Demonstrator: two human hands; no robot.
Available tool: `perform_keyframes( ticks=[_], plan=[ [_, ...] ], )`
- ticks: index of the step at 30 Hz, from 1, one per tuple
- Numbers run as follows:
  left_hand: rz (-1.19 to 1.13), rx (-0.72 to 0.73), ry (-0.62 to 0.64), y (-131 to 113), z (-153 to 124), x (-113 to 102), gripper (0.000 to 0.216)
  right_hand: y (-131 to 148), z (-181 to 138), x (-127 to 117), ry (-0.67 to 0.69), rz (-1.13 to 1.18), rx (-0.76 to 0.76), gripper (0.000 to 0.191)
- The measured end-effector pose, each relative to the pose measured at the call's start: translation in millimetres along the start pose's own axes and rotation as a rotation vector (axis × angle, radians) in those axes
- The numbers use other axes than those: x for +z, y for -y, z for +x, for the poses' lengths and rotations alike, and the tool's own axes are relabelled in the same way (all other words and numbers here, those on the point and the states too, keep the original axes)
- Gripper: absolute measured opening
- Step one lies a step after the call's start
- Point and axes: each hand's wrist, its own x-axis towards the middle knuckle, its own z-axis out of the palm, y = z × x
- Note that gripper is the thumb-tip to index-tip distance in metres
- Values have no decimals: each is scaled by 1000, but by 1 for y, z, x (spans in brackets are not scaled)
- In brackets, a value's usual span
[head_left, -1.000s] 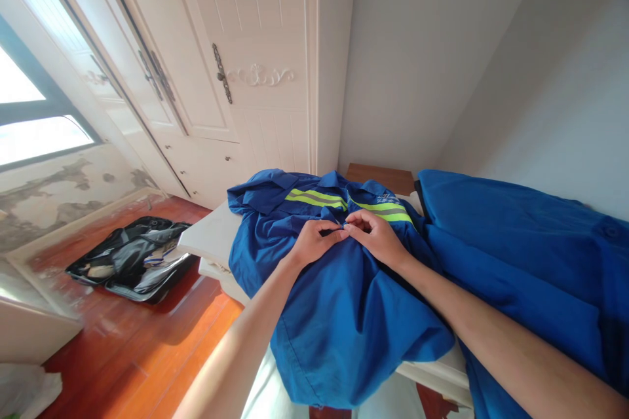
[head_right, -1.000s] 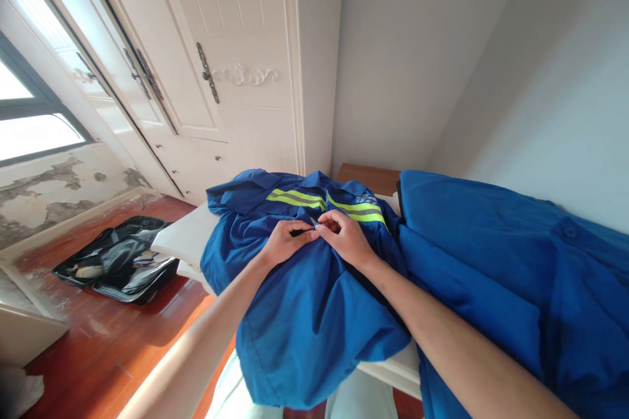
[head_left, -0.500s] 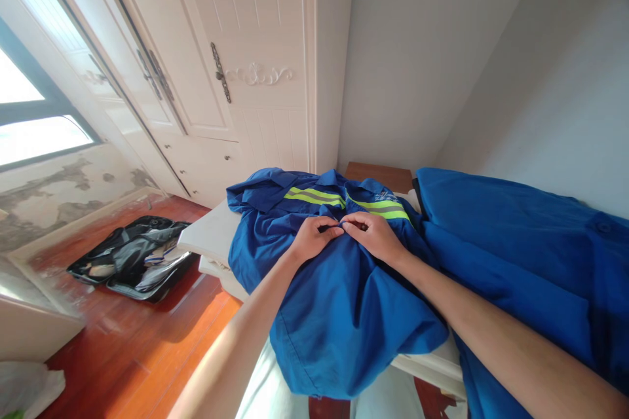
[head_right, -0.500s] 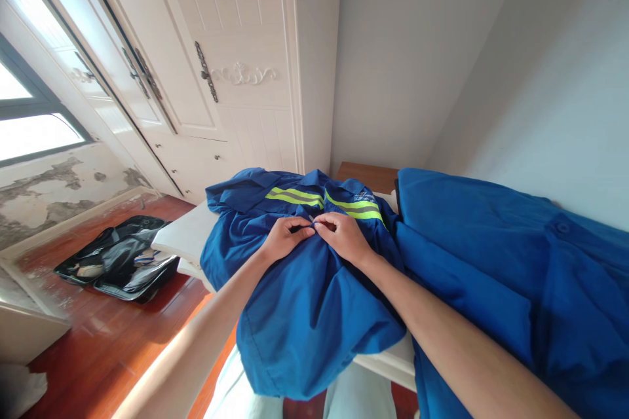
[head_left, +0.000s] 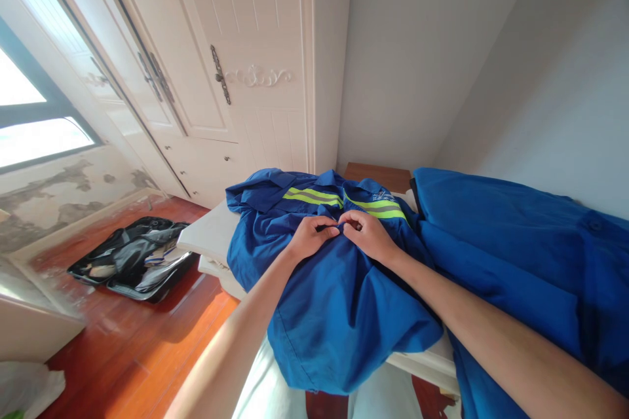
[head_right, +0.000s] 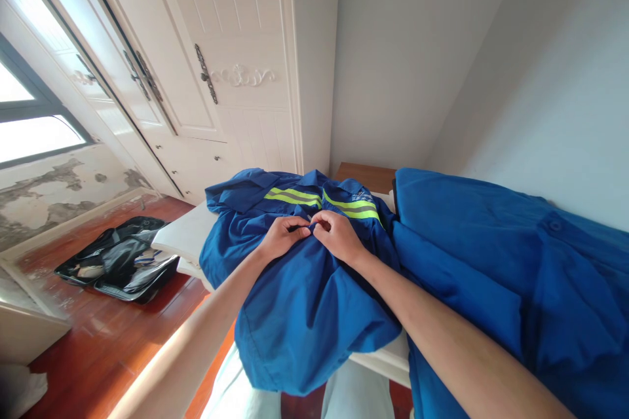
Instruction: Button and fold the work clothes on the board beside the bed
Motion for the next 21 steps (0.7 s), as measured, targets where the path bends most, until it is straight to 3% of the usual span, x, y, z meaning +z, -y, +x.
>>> perform_keyframes(
  ticks=[13,21],
  plan=[
    [-90,-78,-1,3,0,-2,27,-1,2,-2,48,223,44,16],
    [-236,-123,-148,3,-1,-5,34,-5,3,-3,10,255,165,19]
  ],
)
